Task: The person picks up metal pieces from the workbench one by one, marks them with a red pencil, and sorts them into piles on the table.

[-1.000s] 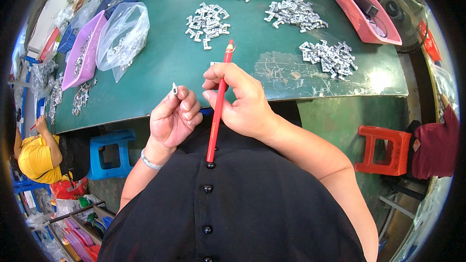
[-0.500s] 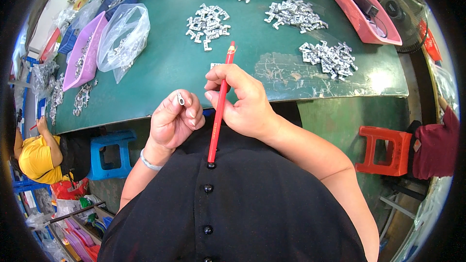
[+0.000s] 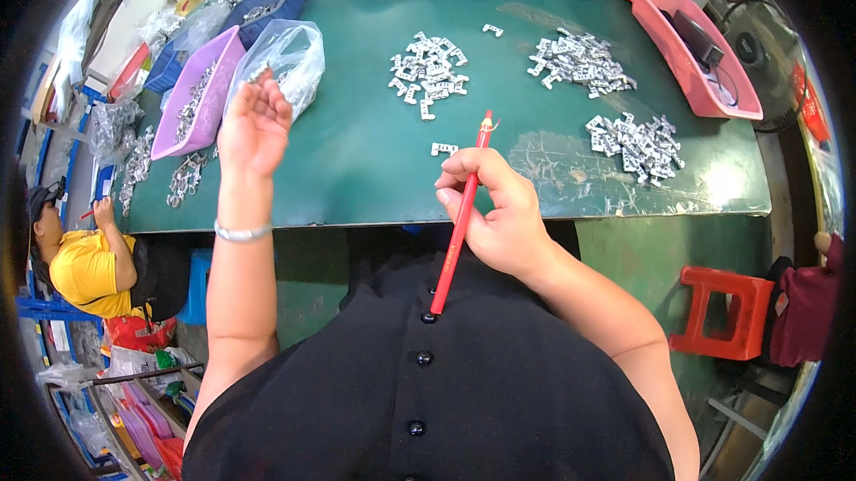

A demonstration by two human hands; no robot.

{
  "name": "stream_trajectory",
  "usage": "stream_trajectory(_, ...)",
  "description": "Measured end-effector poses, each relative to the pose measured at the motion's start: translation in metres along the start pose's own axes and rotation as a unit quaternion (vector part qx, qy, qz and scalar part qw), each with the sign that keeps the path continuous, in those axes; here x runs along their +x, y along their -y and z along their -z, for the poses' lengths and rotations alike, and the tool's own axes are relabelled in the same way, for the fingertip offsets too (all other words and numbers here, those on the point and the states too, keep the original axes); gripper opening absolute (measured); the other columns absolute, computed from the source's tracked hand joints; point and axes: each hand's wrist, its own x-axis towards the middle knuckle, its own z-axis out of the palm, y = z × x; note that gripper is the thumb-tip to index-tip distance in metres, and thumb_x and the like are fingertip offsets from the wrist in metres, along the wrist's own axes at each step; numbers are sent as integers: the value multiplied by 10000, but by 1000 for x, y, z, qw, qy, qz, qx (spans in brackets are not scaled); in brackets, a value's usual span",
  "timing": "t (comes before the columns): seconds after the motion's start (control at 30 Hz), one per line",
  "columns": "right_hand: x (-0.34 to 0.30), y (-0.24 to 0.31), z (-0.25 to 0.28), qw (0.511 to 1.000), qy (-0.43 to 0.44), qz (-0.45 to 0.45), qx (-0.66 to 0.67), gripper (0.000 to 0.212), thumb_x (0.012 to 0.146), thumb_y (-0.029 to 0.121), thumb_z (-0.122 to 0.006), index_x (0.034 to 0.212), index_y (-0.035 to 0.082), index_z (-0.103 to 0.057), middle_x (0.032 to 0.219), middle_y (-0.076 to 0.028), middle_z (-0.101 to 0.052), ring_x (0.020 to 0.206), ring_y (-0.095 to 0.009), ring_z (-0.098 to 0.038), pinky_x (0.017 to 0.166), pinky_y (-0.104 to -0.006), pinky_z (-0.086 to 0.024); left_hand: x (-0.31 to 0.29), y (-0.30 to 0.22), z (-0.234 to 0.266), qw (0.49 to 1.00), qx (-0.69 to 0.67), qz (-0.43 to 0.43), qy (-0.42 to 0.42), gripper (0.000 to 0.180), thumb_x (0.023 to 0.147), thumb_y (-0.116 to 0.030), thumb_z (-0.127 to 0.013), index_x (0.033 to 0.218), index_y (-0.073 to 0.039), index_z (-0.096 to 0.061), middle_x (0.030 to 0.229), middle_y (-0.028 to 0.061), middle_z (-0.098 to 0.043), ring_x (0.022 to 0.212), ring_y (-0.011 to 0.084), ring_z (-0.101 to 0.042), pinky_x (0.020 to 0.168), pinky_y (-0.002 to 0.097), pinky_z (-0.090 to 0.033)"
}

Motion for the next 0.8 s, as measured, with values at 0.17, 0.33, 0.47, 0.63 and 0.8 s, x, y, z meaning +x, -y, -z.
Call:
stream_trajectory(0.17, 0, -4, 6, 1000, -19, -6, 5, 251, 744, -61, -586, 952, 32, -479, 784, -60, -575, 718, -130, -555, 664, -262, -449, 2, 9, -9, 998, -35, 43, 6, 313, 895, -235, -434, 1041, 37, -486, 937, 114, -568, 779, 161, -553, 677, 289, -466)
stream_trajectory(0.33, 2, -9, 14, 999, -41, -13, 1, 241, 751, -50, -586, 951, 29, -477, 777, -63, -573, 713, -125, -559, 659, -254, -447, -36, 76, -17, 883, 423, -5, 204, 233, 806, -147, -579, 1009, -34, -585, 851, 54, -587, 657, 143, -560, 654, 276, -462)
stream_trajectory(0.47, 0, -12, 18, 998, -56, -13, -4, 242, 750, -51, -588, 950, 28, -477, 779, -63, -574, 715, -125, -560, 664, -256, -449, -52, 102, -35, 699, 629, -202, 274, 284, 700, -135, -671, 972, -68, -621, 880, 88, -534, 844, 254, -535, 715, 329, -446)
stream_trajectory(0.63, -4, -13, 22, 998, -61, -23, -3, 246, 749, -51, -590, 954, 25, -478, 784, -63, -576, 732, -129, -568, 674, -259, -452, -46, 110, -38, 644, 649, -287, 287, 178, 702, -71, -656, 875, -41, -623, 842, 87, -531, 780, 241, -533, 673, 305, -440)
stream_trajectory(0.8, -3, -16, 24, 997, -57, -43, 0, 256, 745, -55, -588, 964, 19, -479, 813, -69, -571, 765, -133, -569, 681, -262, -452, -51, 107, -36, 687, 607, -270, 295, 70, 728, -28, -628, 763, -4, -572, 799, 70, -542, 752, 206, -542, 651, 283, -431)
